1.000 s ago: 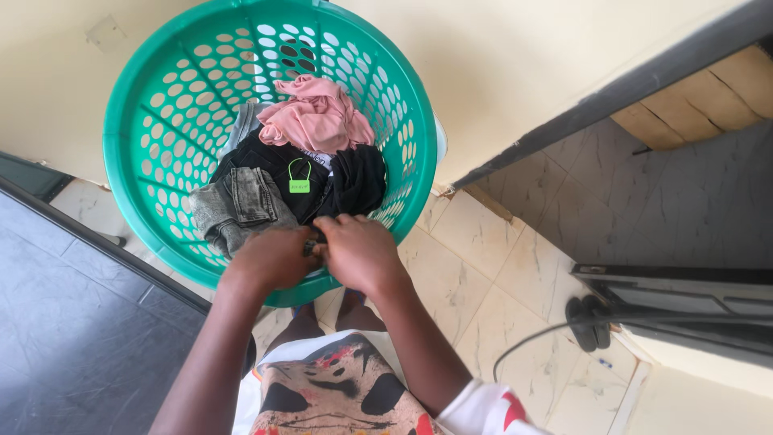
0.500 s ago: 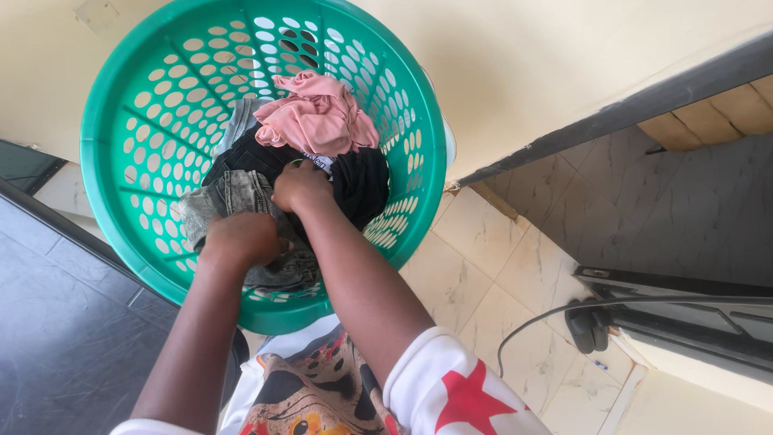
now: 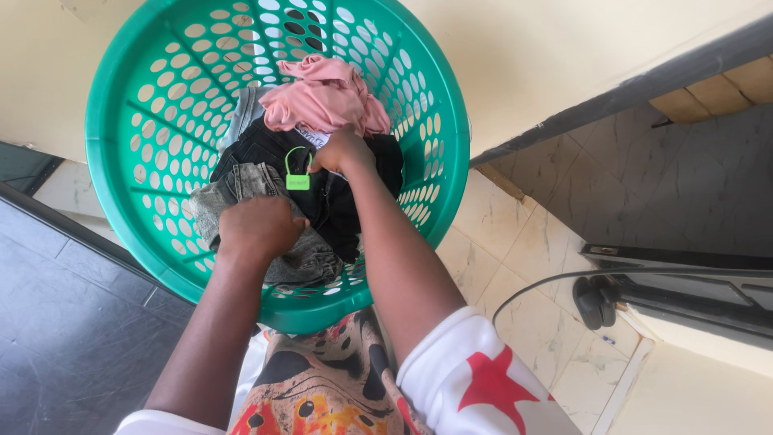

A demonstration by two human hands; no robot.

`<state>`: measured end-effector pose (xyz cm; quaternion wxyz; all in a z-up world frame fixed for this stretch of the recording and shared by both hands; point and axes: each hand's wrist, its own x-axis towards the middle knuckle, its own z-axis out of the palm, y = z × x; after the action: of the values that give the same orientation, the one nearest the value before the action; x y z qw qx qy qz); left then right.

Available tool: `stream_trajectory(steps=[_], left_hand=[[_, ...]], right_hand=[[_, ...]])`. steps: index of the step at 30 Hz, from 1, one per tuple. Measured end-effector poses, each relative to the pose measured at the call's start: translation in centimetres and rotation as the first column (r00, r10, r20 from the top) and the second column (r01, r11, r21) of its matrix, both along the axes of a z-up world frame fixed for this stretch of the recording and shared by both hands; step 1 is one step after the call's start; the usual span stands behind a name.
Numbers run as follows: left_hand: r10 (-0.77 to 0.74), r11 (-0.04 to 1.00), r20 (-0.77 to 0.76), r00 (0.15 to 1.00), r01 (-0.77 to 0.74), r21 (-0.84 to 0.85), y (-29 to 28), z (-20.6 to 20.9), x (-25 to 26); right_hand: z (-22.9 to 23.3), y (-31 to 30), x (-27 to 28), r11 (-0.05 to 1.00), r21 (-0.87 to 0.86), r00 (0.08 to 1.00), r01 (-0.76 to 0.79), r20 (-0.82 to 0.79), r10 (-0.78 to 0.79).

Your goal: The person takes clothing items out of a laundry basket, folds a pink top, a yellow top, and a pair of black pants on a table, and places each folded item into an open suitcase.

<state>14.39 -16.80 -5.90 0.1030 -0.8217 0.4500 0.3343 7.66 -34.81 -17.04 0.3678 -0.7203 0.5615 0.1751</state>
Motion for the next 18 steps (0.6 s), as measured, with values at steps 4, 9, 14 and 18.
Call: stream_trajectory(steps=[4, 9, 14, 18], left_hand=[[0.127, 0.945, 0.013, 0.992, -0.116, -0.306, -0.6, 1.0, 0.1], [0.261, 0.830, -0.159, 0.952, -0.305, -0.466, -0.6, 1.1, 0.7], [0.137, 0.613, -0.159, 0.978, -0.210, -0.762, -0.4, 1.4, -0.6], [0.187, 0.390, -0.097, 0.978, -0.164, -0.906, -0.3, 5.3, -3.3]], right_hand=[[3.1, 0.3, 0.8, 0.984, -0.002, 0.956, -0.176, 0.237, 0.171], [11.0, 4.1, -0.2, 0.972, -0.146, 0.909, -0.183, 0.350, 0.224], [18.4, 7.2, -1.6, 0.974, -0.206, 0.910, -0.100, 0.376, 0.173], [23.5, 7.6, -2.5, 0.723, -0.686, 0.677, 0.077, 0.569, 0.467]])
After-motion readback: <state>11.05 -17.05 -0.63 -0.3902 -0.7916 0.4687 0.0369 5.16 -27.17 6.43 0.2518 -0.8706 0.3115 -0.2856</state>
